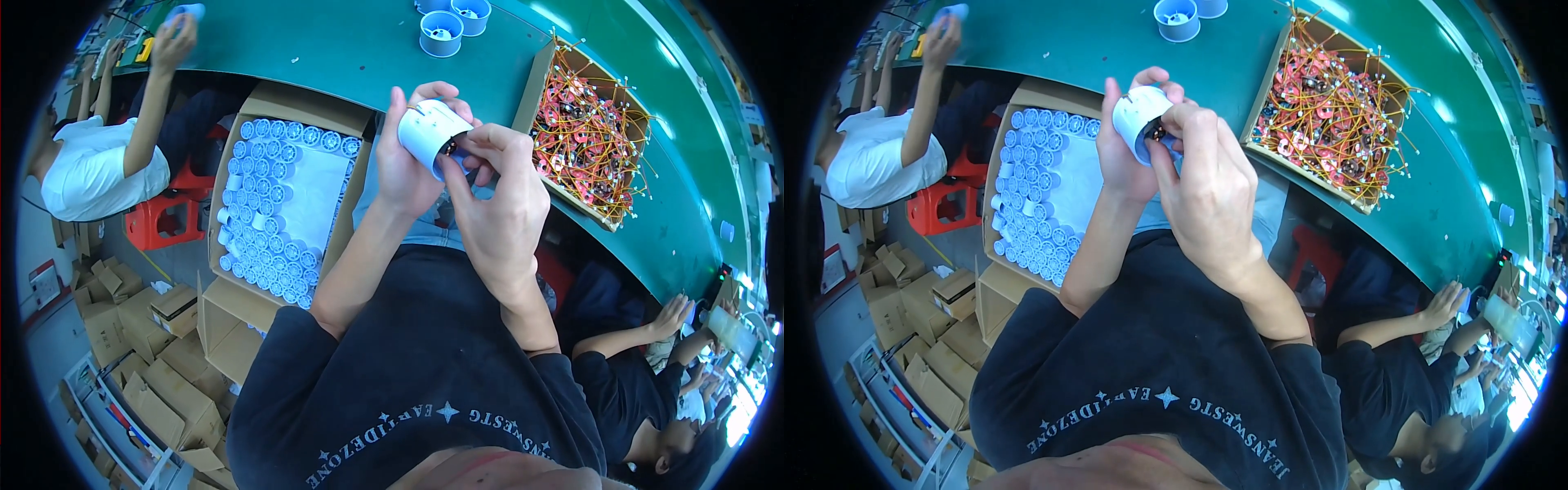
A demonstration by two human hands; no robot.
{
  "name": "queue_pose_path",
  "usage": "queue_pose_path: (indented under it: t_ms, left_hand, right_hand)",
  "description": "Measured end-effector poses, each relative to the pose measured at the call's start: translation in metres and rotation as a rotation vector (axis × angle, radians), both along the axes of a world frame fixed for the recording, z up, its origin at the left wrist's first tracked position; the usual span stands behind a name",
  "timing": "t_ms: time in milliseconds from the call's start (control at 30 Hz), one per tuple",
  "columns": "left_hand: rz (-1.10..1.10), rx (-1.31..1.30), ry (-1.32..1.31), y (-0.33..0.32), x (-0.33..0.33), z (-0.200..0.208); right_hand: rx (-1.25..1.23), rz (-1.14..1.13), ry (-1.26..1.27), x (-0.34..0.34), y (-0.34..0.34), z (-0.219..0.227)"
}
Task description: Manually assembling small components into blue plastic cylindrical housings at a workstation.
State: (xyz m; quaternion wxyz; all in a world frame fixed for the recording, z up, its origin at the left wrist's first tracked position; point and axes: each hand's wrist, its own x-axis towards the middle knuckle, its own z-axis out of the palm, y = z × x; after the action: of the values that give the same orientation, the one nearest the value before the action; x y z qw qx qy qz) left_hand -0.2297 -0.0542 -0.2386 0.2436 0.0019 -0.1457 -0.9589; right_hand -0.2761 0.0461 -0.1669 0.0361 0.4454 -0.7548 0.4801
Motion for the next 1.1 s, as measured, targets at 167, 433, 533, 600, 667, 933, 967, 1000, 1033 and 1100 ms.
queue_pose_path:
  t_ms: [167,433,533,600,667,933,967,1000,1033,1100]
  left_hand:
    - [0.124,-0.272,-0.018,-0.002,-0.003,0.006]
    - [0.213,-0.492,-0.047,0.000,-0.001,0.011]
    - [0.162,-0.304,0.018,0.005,-0.004,0.004]
    - [0.041,0.036,0.174,0.009,-0.007,-0.006]
    - [0.024,0.134,0.176,0.008,-0.006,-0.008]
    - [-0.046,0.156,-0.104,-0.011,0.022,0.006]
    - [-0.013,0.103,-0.222,-0.012,0.029,0.005]
    - [0.034,0.058,-0.344,-0.013,0.039,0.005]
    - [0.072,-0.021,-0.349,-0.013,0.050,-0.004]
    - [0.029,-0.270,-0.422,-0.013,0.066,-0.010]
  right_hand:
    - [-0.016,0.017,-0.004,-0.003,0.003,0.003]
    - [-0.082,0.053,0.006,-0.007,0.008,-0.003]
    - [-0.001,0.061,-0.084,-0.008,0.008,-0.003]
    - [0.032,0.095,-0.041,-0.009,0.010,0.000]
    - [0.096,0.169,0.044,-0.011,0.010,0.005]
    - [0.053,0.280,-0.064,-0.016,-0.022,-0.016]
    - [0.084,0.297,-0.111,-0.012,-0.027,-0.019]
    - [0.116,0.327,-0.156,-0.009,-0.025,-0.020]
    - [0.142,0.339,-0.145,-0.004,-0.025,-0.022]
    - [0.200,0.331,-0.110,-0.003,-0.018,-0.026]
